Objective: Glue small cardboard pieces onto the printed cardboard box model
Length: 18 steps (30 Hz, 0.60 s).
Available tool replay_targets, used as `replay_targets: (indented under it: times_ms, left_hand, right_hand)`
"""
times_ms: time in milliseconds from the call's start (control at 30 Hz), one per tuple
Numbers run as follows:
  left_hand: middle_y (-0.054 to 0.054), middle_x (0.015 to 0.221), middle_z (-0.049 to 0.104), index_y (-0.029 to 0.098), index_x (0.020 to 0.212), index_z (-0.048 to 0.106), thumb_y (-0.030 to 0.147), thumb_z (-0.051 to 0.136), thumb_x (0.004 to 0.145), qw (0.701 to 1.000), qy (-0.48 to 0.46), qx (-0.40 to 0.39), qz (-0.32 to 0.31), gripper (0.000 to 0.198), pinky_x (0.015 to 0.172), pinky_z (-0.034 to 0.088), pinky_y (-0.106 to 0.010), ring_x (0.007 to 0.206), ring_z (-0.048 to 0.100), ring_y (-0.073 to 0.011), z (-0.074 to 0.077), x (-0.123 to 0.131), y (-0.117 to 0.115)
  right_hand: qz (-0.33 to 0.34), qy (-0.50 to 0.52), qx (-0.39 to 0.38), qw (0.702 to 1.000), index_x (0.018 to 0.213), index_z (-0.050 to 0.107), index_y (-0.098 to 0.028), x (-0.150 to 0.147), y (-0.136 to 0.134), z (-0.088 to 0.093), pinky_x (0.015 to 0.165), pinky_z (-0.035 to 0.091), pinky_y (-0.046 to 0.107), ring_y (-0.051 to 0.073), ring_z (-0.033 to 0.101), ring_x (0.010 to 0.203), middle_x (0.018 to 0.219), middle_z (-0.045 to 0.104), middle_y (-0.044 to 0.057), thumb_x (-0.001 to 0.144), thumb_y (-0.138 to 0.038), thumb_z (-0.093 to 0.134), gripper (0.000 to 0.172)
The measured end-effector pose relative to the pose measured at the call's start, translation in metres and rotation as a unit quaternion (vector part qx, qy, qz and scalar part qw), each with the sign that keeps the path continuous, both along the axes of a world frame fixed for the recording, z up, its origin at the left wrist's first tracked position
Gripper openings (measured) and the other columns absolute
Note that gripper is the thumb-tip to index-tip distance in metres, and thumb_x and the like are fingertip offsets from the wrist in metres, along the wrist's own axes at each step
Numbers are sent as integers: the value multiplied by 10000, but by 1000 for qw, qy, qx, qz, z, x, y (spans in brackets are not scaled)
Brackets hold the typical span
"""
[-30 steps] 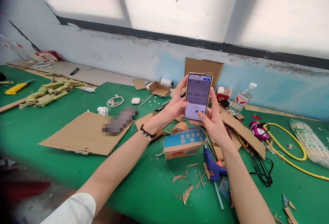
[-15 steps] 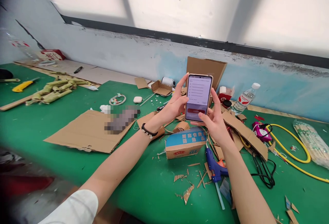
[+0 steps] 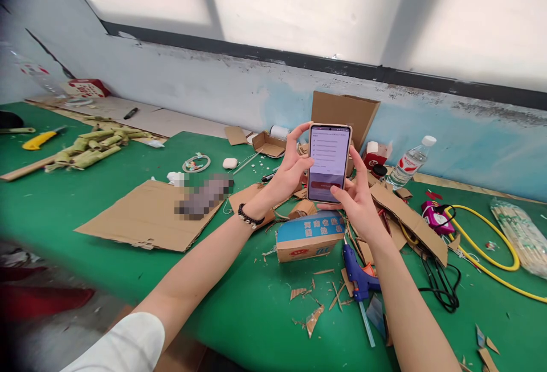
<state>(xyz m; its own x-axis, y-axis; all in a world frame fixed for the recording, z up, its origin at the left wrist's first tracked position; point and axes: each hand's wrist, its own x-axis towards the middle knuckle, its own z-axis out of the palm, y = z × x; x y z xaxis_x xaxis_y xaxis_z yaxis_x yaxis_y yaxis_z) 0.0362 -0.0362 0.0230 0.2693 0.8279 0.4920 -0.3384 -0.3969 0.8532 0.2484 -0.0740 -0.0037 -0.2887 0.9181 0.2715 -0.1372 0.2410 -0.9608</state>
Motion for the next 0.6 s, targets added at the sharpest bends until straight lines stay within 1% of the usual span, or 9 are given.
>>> replay_targets:
  times_ms: [67, 100, 167, 267, 367, 433, 500, 600]
  left_hand:
    - [-112, 1748, 584, 403, 1811, 256, 499, 713, 1060, 1000, -3, 5, -1, 884, 997, 684, -471, 1314, 772, -330, 0, 0, 0]
    - [-110, 1746, 585, 405, 1810, 260, 502, 709, 1063, 1000, -2, 6, -1, 877, 997, 684, -469, 1286, 780, -322, 0, 0, 0]
    - [-101, 1707, 619, 410, 1804, 284, 509, 688, 1074, 1000, 2, 3, 2, 839, 966, 688, -461, 1166, 807, -291, 0, -1, 0]
    - [-83, 1576, 710, 417, 1790, 314, 521, 659, 1086, 1000, 7, -3, 13, 791, 900, 694, -443, 963, 804, -237, 0, -1, -1]
    - [-72, 1427, 780, 404, 1781, 309, 536, 654, 1092, 1000, 11, -4, 22, 781, 833, 689, -408, 843, 768, -200, -1, -2, -1]
    - [-71, 1372, 800, 384, 1772, 312, 542, 649, 1100, 999, 16, -3, 27, 768, 805, 678, -385, 790, 744, -180, 0, -3, -1]
    - [-78, 1377, 801, 363, 1765, 319, 560, 658, 1097, 999, 16, -2, 34, 774, 805, 673, -375, 787, 747, -176, 0, -3, -2]
    - [-105, 1476, 763, 349, 1770, 295, 591, 718, 1068, 1000, 5, -6, 30, 855, 842, 676, -373, 923, 800, -206, 2, -2, -3]
  right_hand:
    - [2, -7, 2, 1000, 1851, 57, -630, 1, -1, 1, 912, 810, 568, 388, 771, 1439, 1798, 575, -21, 1052, -494, 859, 1139]
    - [1, -9, 4, 1000, 1850, 56, -633, 1, -1, 1, 921, 808, 568, 391, 764, 1450, 1812, 555, -30, 1055, -503, 854, 1134]
    - [-1, -9, 10, 1000, 1847, 57, -642, 1, -1, 1, 931, 807, 563, 395, 748, 1473, 1843, 509, -45, 1056, -516, 851, 1128]
    - [0, -8, 13, 1000, 1846, 57, -643, 0, -1, 0, 919, 810, 559, 392, 740, 1484, 1845, 506, -43, 1057, -516, 850, 1125]
    - [5, -6, 5, 1000, 1849, 61, -634, 0, 0, -1, 899, 813, 554, 389, 756, 1460, 1807, 564, -21, 1055, -499, 854, 1129]
    - [6, -2, -1, 1000, 1850, 68, -629, -1, -1, -1, 898, 812, 548, 387, 773, 1436, 1790, 587, -8, 1053, -486, 856, 1130]
    - [5, 0, -2, 1000, 1849, 77, -629, -2, -1, 0, 897, 812, 543, 383, 786, 1415, 1780, 599, -3, 1051, -479, 859, 1128]
    - [5, -2, 1, 1000, 1846, 90, -637, -3, -2, 0, 898, 813, 548, 383, 784, 1419, 1786, 592, -11, 1048, -477, 863, 1122]
